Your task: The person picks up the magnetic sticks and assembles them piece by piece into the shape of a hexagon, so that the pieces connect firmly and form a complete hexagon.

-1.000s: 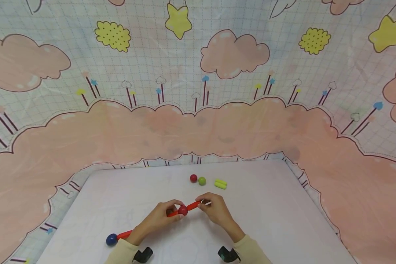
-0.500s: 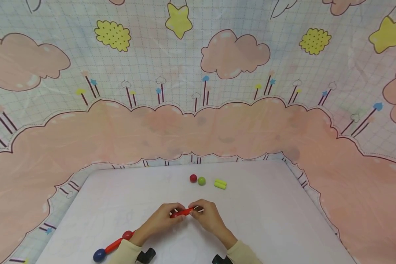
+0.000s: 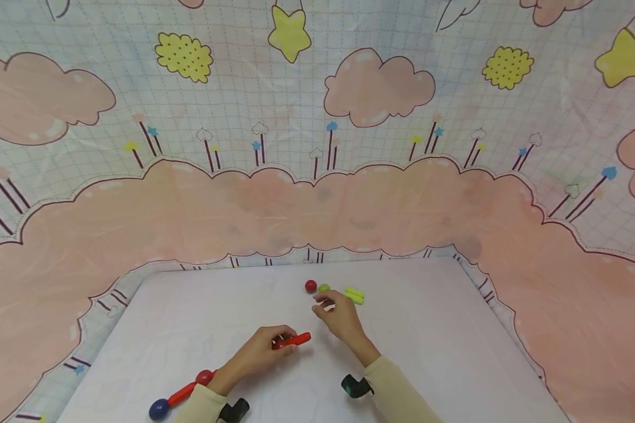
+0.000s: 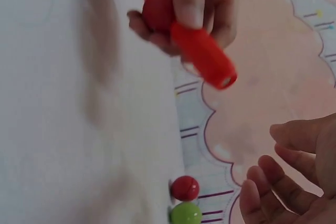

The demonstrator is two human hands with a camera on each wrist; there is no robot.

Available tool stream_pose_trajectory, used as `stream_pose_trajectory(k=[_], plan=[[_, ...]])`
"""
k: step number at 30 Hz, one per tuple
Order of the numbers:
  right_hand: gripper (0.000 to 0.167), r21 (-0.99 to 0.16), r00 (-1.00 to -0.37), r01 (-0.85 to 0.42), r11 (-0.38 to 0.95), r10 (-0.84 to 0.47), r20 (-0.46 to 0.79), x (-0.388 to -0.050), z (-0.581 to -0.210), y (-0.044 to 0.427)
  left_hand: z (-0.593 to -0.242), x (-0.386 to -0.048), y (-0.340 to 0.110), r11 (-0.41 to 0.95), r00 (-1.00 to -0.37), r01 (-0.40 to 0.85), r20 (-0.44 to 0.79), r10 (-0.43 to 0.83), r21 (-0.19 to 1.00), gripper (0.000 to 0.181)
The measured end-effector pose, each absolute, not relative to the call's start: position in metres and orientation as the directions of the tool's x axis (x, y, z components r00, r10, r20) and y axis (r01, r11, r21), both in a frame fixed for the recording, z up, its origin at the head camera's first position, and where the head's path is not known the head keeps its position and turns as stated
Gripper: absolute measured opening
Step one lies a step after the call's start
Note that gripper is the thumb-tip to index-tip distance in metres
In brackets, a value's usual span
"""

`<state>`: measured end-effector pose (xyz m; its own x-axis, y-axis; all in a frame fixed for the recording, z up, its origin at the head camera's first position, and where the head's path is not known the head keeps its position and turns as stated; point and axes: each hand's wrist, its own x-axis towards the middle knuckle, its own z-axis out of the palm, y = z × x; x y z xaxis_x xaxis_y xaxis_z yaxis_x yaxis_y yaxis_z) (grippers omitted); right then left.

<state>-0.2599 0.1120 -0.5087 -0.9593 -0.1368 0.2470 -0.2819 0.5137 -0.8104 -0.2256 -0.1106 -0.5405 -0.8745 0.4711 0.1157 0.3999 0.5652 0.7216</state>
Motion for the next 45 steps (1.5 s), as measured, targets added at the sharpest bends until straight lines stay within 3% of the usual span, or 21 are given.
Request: stream_pose_trajectory(k=[8, 21, 29, 38, 45], plan=[[0.018, -0.781, -0.956, -0.283, 0.557, -0.103, 0.273, -0.299, -0.52, 0.112, -0.538, -0.228, -0.111, 0.555, -0.876, 0.386, 0.104, 0.471, 0.737, 0.018], [0.031, -0.772, -0.983, -0.186, 0.607, -0.113, 0.147, -0.338, -0.523, 0.099, -0.538, -0.23, -0.113, 0.549, -0.872, 0.391, 0.106, 0.479, 0.739, 0.02], [0.036, -0.725, -0.987, -0.139, 0.674, -0.156, 0.045, -0.349, -0.527, 0.091, -0.539, -0.228, -0.112, 0.554, -0.876, 0.371, 0.083, 0.475, 0.745, 0.019], [0.024, -0.71, -0.992, -0.09, 0.698, -0.126, 0.003, -0.354, -0.536, 0.085, -0.539, -0.228, -0.112, 0.556, -0.876, 0.363, 0.07, 0.477, 0.748, 0.019], [0.025, -0.708, -0.991, -0.112, 0.698, -0.131, 0.027, -0.356, -0.542, 0.086, -0.538, -0.227, -0.114, 0.567, -0.884, 0.344, 0.054, 0.464, 0.748, 0.021]])
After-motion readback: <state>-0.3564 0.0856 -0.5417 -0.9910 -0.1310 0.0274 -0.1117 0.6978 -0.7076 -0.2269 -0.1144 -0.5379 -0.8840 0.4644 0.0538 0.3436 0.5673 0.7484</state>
